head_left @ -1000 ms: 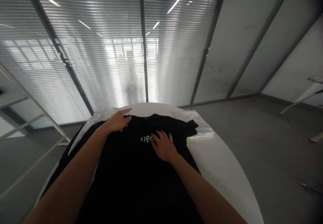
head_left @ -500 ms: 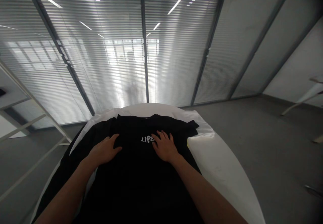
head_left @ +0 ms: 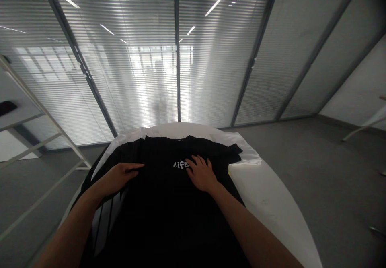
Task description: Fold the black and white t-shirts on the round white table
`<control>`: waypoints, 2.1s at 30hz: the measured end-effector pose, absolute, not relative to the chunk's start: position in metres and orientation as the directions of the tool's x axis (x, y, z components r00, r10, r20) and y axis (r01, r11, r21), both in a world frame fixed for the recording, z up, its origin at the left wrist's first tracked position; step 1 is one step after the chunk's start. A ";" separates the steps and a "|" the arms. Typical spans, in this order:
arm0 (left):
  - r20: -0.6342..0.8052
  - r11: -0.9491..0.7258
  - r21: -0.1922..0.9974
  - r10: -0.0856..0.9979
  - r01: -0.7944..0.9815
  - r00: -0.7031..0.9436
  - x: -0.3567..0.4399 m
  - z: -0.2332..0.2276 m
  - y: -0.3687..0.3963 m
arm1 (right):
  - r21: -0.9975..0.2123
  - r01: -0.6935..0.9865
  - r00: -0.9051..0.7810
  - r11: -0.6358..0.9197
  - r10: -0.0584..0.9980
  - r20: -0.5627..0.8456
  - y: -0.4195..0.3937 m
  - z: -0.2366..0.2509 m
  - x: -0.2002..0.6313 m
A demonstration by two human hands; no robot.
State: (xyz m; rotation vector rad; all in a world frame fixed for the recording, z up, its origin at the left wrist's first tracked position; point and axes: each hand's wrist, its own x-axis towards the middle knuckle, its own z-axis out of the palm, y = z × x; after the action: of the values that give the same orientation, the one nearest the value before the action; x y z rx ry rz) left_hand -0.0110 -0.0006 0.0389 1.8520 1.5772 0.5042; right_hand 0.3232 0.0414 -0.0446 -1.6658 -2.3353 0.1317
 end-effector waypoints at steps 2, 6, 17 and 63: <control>-0.118 -0.134 0.619 0.958 0.774 0.260 -0.014 0.035 0.001 | -0.228 0.914 -0.303 0.335 0.938 0.166 0.042 -0.045 0.323; -0.163 -0.174 0.512 0.942 0.841 0.294 -0.016 0.024 0.005 | -0.232 0.917 -0.302 0.326 0.944 0.132 0.042 -0.043 0.323; 0.272 -0.319 0.292 0.932 0.902 0.241 0.022 0.043 0.051 | -0.218 0.918 -0.305 0.332 0.941 0.148 0.042 -0.044 0.324; 0.172 -0.227 0.070 0.962 0.971 0.212 0.062 -0.041 0.091 | -0.883 0.394 0.412 -0.255 0.908 -0.079 0.097 0.000 0.445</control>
State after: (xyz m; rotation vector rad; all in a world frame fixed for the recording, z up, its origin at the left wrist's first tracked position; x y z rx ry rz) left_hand 0.0616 0.0913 -0.0405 2.4869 1.9854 0.2860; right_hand 0.4446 0.0974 -0.0003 -1.8323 -1.1195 0.7741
